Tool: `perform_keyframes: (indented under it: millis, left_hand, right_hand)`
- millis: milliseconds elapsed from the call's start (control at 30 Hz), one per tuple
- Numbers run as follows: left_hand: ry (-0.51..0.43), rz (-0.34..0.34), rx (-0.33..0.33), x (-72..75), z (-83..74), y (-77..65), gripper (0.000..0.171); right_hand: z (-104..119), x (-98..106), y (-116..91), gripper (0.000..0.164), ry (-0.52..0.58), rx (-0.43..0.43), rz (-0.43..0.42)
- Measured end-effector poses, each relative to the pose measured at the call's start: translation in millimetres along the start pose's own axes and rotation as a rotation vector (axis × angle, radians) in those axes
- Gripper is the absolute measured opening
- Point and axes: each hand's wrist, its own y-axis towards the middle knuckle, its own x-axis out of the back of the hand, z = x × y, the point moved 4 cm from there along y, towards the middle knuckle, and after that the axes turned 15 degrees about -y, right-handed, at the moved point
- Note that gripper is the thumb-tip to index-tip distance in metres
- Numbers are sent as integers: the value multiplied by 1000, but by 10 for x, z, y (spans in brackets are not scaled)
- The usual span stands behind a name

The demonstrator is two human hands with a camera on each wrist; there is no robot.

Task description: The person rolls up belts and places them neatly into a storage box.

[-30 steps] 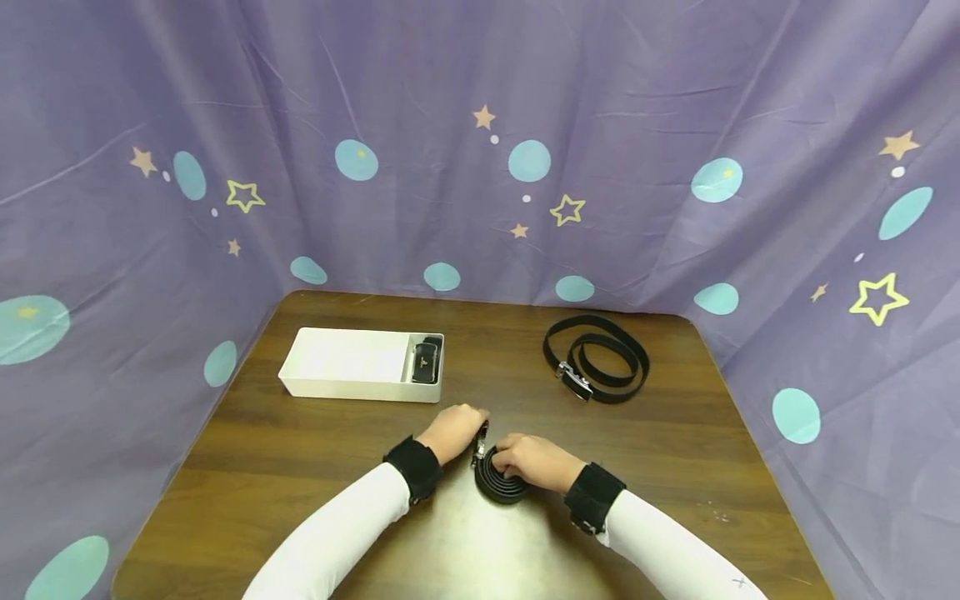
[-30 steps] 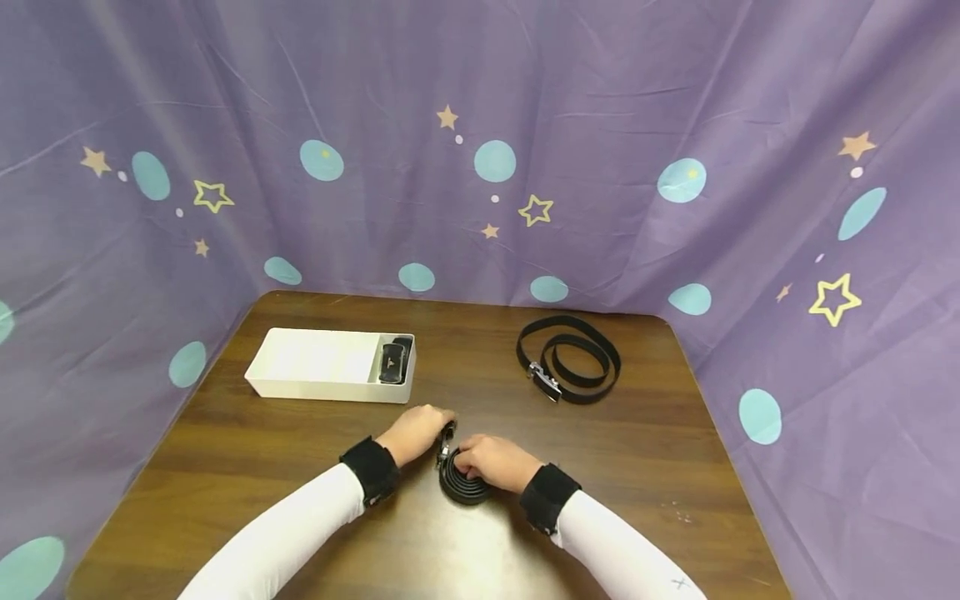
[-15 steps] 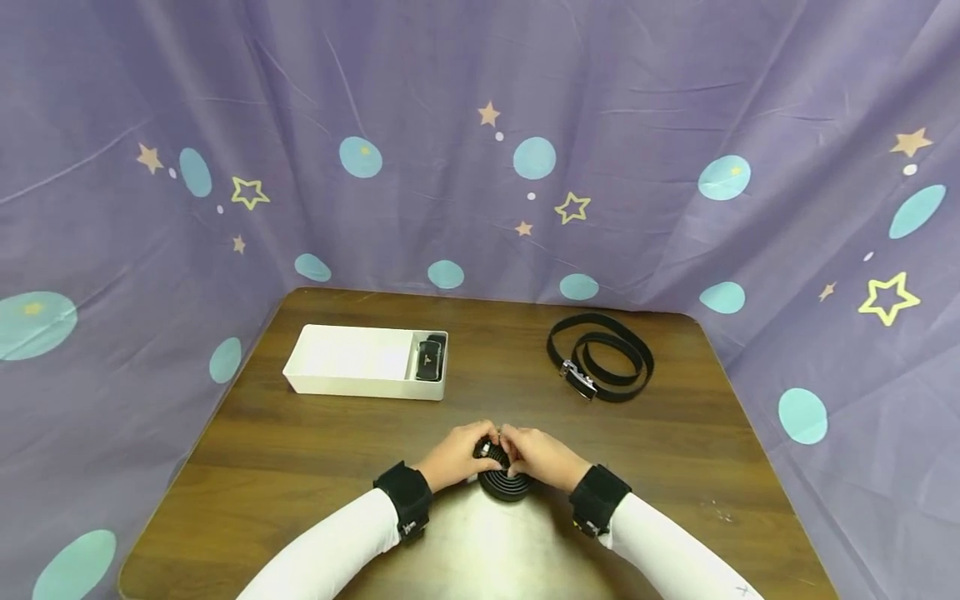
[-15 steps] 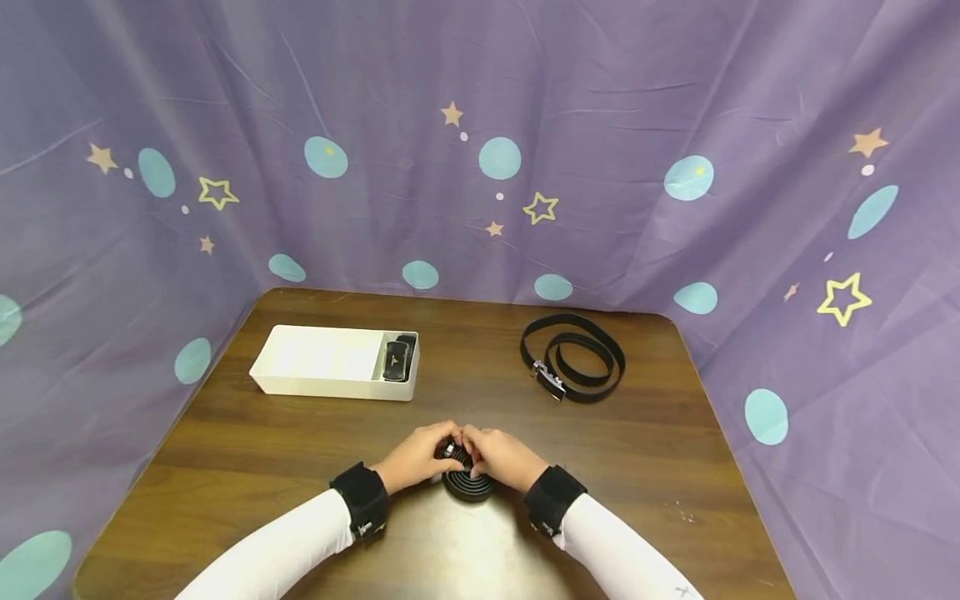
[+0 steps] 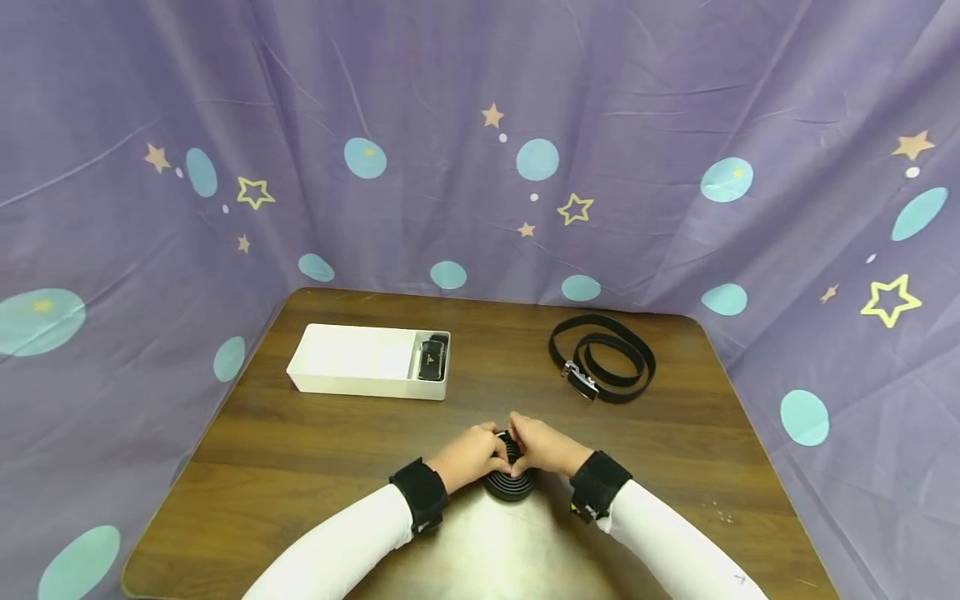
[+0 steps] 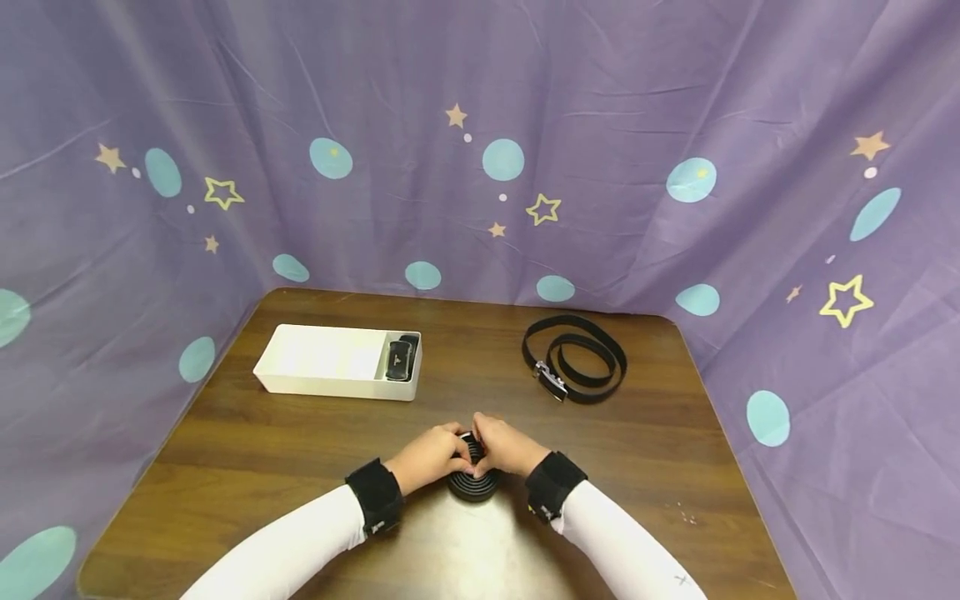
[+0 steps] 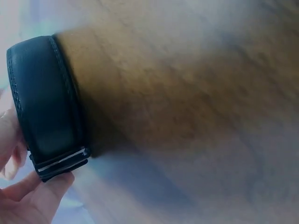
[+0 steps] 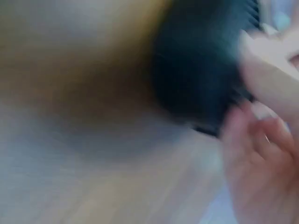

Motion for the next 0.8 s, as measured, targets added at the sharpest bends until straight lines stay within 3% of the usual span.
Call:
perform_keyframes:
  millis: [200, 333, 433, 567, 667, 800]
  left_hand:
    - [81, -68, -87, -22, -62, -108, 14]
    - [118, -153, -83, -39, -83, -191, 14]
    - [292, -254, -103, -42, -143, -230, 16]
    - [595, -360, -216, -58, -255, -235, 18]
    - [655, -310, -282, -55, -301, -174, 17]
    - [553, -82, -216, -27, -312, -43, 14]
  right_hand:
    - [-82, 60, 83, 15, -41, 14, -168]
    - [-89, 11, 146, 12, -30, 3, -154]
    - [-84, 17, 203, 13, -32, -31, -127]
    - [-52, 48, 284, 13, -87, -57, -76]
    - [-28, 69, 339, 10, -131, -60, -47]
    - [-34, 85, 401, 12, -147, -91, -4]
